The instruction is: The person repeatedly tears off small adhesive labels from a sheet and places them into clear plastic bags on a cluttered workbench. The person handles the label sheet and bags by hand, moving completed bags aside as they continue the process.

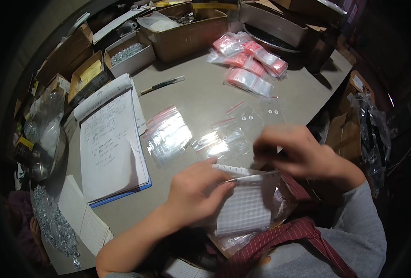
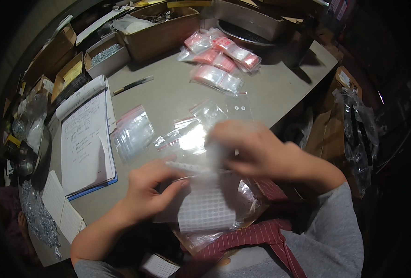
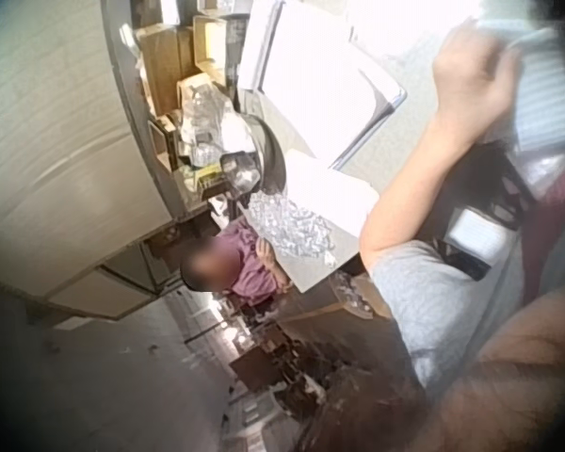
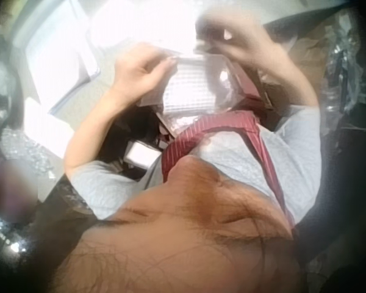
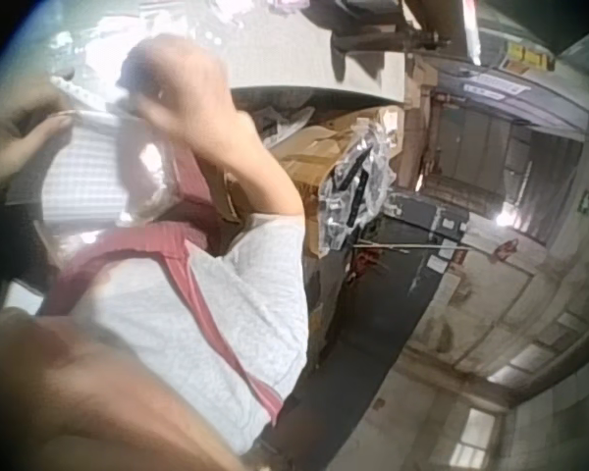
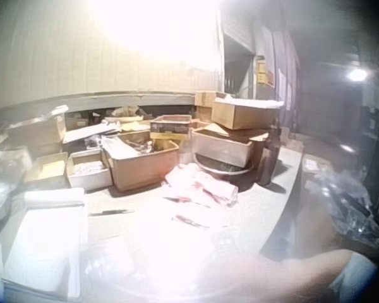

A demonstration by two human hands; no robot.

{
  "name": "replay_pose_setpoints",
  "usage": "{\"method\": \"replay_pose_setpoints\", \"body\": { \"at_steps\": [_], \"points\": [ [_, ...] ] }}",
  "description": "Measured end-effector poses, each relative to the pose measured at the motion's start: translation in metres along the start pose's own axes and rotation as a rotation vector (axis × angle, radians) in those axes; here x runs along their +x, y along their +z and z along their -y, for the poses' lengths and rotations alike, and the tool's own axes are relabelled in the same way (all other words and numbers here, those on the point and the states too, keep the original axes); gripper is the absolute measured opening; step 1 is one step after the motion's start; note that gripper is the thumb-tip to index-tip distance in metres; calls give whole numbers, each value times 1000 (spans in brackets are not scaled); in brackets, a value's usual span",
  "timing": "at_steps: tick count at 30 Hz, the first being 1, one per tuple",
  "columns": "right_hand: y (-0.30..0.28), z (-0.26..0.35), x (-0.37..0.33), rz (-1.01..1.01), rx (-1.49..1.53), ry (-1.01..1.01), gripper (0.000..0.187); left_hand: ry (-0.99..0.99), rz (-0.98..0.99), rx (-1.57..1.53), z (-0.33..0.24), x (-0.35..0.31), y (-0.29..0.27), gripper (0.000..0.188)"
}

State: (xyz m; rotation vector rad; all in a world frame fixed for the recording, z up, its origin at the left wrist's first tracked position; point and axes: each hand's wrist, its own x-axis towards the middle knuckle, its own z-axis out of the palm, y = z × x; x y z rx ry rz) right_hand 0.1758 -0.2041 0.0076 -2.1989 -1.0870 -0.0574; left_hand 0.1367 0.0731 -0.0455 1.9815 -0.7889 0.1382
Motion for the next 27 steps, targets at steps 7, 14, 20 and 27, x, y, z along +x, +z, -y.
{"method": "replay_pose_setpoints", "body": {
  "at_steps": [7, 14, 20, 27],
  "points": [
    [-6, -31, 58, 287, 49, 344, 23, 152, 2, 14, -1, 6, 1, 10],
    [10, -42, 56, 117, -553, 158, 17, 133, 12, 45, -1, 2, 0, 10],
    [7, -19, 89, 298, 75, 157, 21, 177, 16, 88, -1, 2, 2, 14],
    [25, -33, 92, 153, -160, -60, 15, 196, -6, 90, 1, 1, 4, 15]
  ]
}}
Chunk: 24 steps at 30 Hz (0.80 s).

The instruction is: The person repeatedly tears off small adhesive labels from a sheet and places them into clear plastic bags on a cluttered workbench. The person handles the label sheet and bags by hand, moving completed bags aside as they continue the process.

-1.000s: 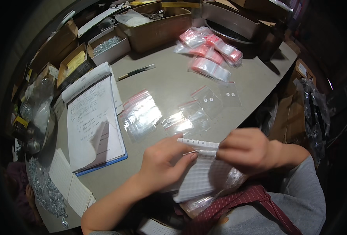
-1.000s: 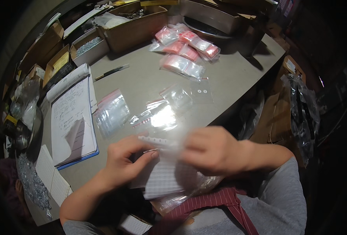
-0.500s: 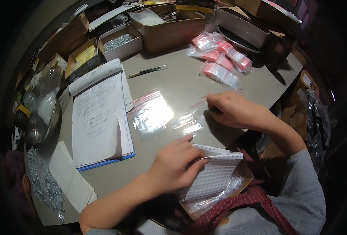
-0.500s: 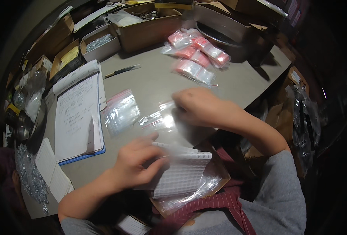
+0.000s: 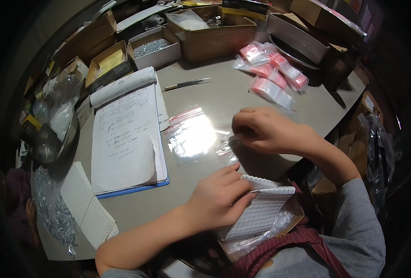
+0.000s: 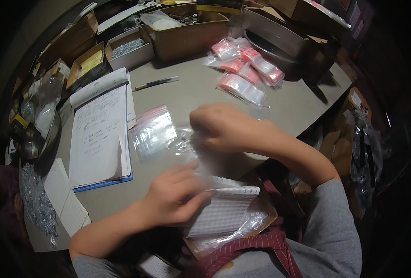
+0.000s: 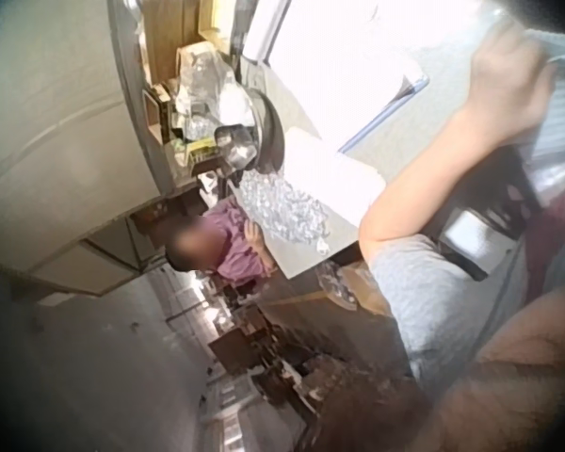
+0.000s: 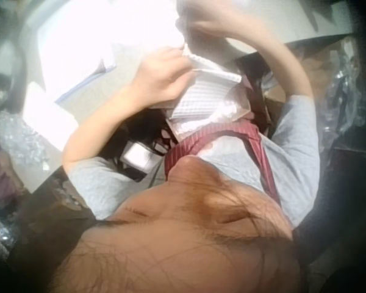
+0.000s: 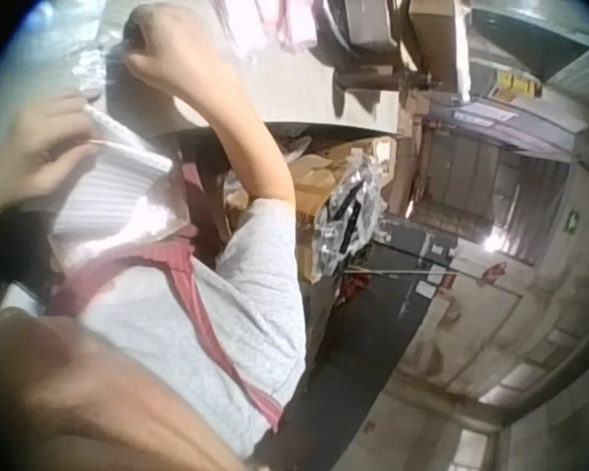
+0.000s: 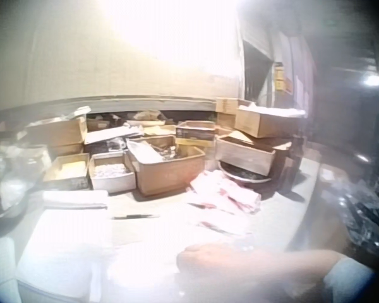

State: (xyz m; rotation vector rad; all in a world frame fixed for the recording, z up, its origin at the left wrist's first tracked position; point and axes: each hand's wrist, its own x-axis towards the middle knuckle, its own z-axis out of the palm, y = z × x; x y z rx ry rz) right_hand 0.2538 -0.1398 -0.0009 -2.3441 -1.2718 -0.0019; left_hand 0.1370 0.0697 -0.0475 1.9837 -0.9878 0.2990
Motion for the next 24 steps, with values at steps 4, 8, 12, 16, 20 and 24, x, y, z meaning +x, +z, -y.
{"method": "replay_pose_setpoints", "body": {
  "at_steps": [4, 8, 12, 16, 20, 24],
  "points": [
    [-7, -14, -5, -29, -254, 129, 15, -11, 10, -3, -1, -1, 0, 14],
    [-12, -33, -1, 110, -370, 279, 20, -5, 0, 1, -1, 0, 1, 15],
    [-41, -25, 18, 242, -408, 421, 27, -4, 8, 0, -1, 0, -1, 15],
    [-36, -25, 18, 189, 42, 278, 26, 1, 1, -9, -1, -1, 0, 15],
    [-16, -3, 16, 296, 396, 121, 21, -17, 21, 20, -2, -3, 0, 16],
    [0, 12, 16, 241, 119, 77, 16, 10, 10, 24, 0, -4, 1, 18]
  ]
}}
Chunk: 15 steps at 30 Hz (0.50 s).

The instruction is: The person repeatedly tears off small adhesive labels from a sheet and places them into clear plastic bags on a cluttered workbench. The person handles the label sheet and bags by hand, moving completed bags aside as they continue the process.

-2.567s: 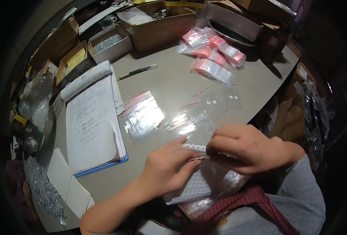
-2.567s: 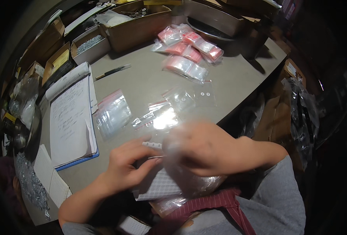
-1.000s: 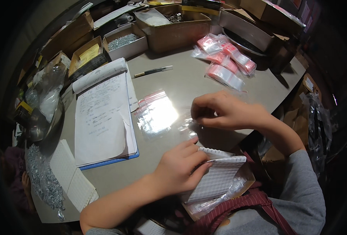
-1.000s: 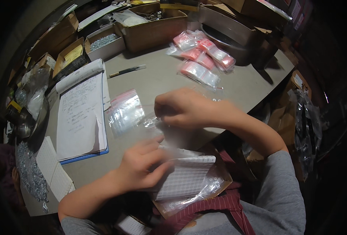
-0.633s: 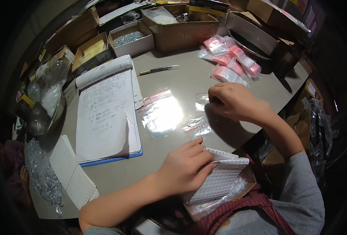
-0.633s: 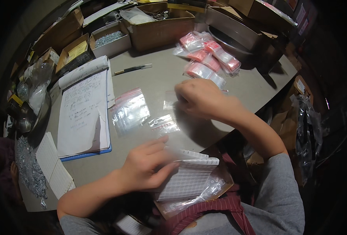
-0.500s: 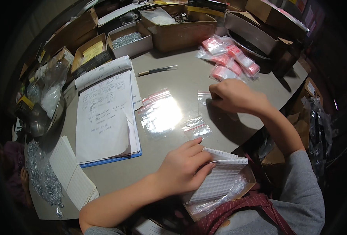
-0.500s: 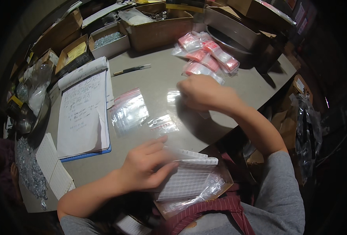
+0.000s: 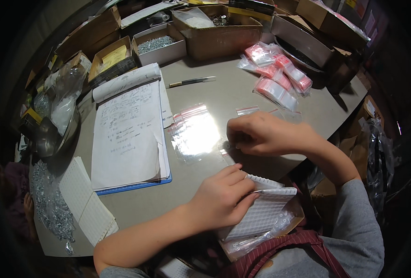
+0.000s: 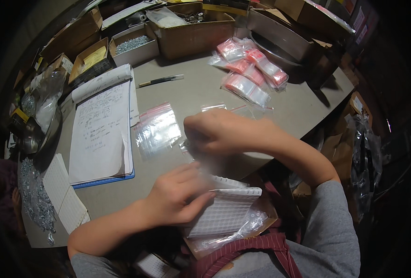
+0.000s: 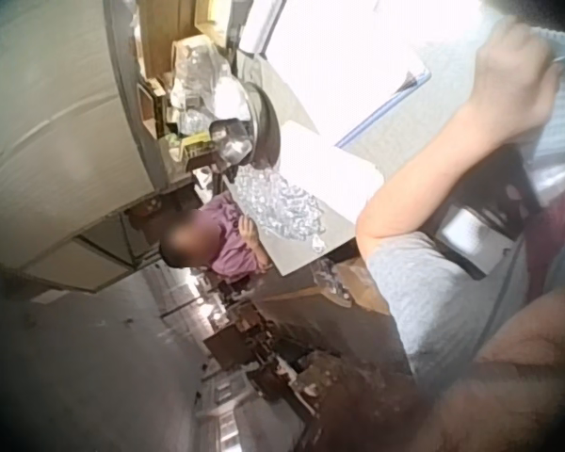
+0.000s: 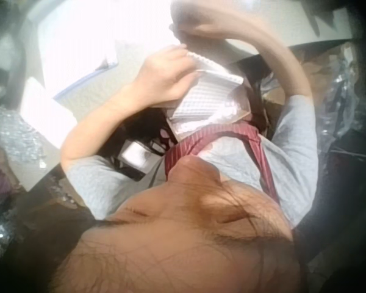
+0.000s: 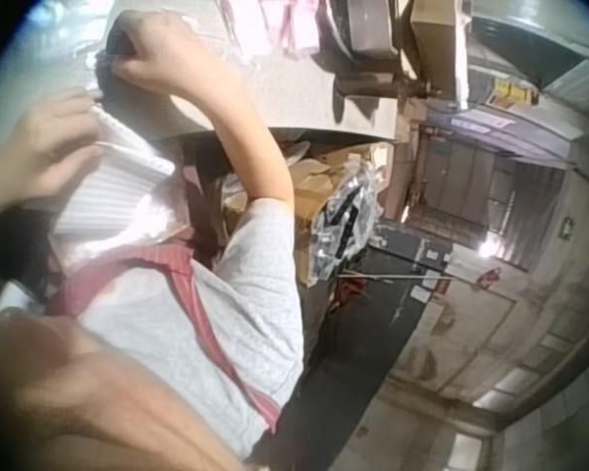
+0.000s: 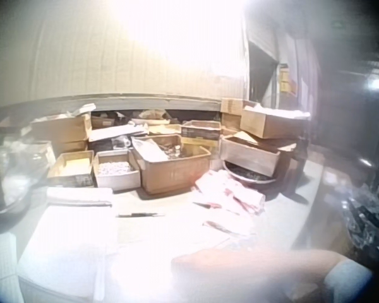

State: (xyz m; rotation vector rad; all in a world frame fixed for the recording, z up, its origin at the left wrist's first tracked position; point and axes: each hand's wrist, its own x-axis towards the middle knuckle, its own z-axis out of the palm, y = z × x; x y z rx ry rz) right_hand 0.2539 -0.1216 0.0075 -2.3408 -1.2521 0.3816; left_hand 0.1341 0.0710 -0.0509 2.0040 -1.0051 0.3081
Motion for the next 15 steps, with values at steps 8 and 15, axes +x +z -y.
{"method": "replay_pose_setpoints", "body": {
  "at_steps": [8, 15],
  "points": [
    [5, 9, 0, -23, -289, 248, 21, 5, 22, -42, 0, 3, -1, 16],
    [-31, -19, -51, -187, 38, 151, 29, 158, 35, -112, 0, 7, -5, 18]
  ]
}}
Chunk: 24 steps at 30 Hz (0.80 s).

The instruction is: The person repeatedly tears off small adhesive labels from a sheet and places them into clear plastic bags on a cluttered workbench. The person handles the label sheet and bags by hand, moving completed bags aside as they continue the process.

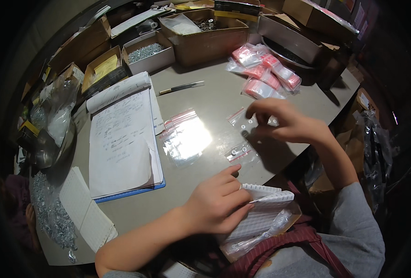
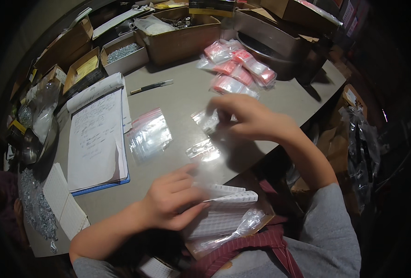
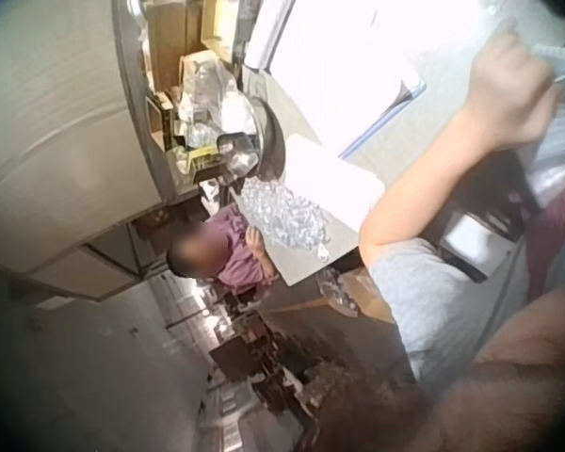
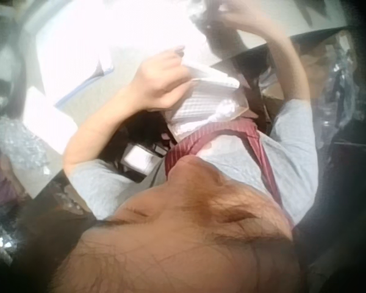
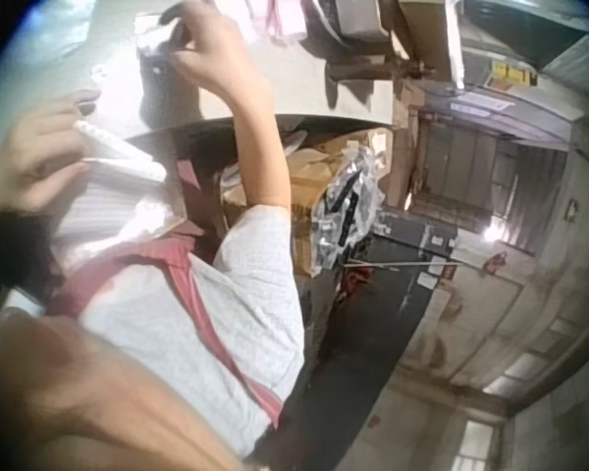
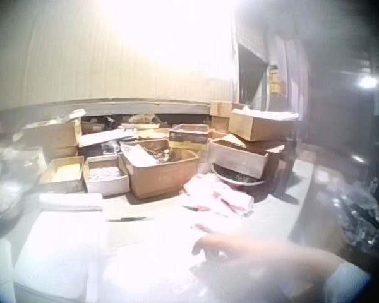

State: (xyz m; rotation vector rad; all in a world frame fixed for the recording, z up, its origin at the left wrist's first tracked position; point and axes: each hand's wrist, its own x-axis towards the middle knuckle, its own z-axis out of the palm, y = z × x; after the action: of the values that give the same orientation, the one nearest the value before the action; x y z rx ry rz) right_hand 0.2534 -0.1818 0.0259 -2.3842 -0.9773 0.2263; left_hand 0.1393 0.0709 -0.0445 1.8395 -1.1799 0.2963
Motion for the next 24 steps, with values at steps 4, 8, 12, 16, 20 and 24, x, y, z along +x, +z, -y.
{"method": "replay_pose_setpoints", "body": {
  "at_steps": [4, 8, 12, 16, 20, 24],
  "points": [
    [-4, -47, -51, -304, -17, 27, 37, -24, 6, -27, 3, 0, 0, 17],
    [23, -51, -101, -305, -191, 158, 46, -76, 37, -55, 1, 3, -1, 15],
    [49, -24, -99, -279, -100, -30, 52, -102, 51, -59, -2, 3, -2, 13],
    [44, -31, -78, -252, 130, -72, 48, -38, 80, -6, -5, 3, -7, 14],
    [49, -40, -45, -180, -81, -113, 62, 52, 45, -65, -7, 8, -5, 14],
    [63, -39, 2, -115, -162, -81, 79, -63, -41, -144, -10, 7, -18, 13]
  ]
}}
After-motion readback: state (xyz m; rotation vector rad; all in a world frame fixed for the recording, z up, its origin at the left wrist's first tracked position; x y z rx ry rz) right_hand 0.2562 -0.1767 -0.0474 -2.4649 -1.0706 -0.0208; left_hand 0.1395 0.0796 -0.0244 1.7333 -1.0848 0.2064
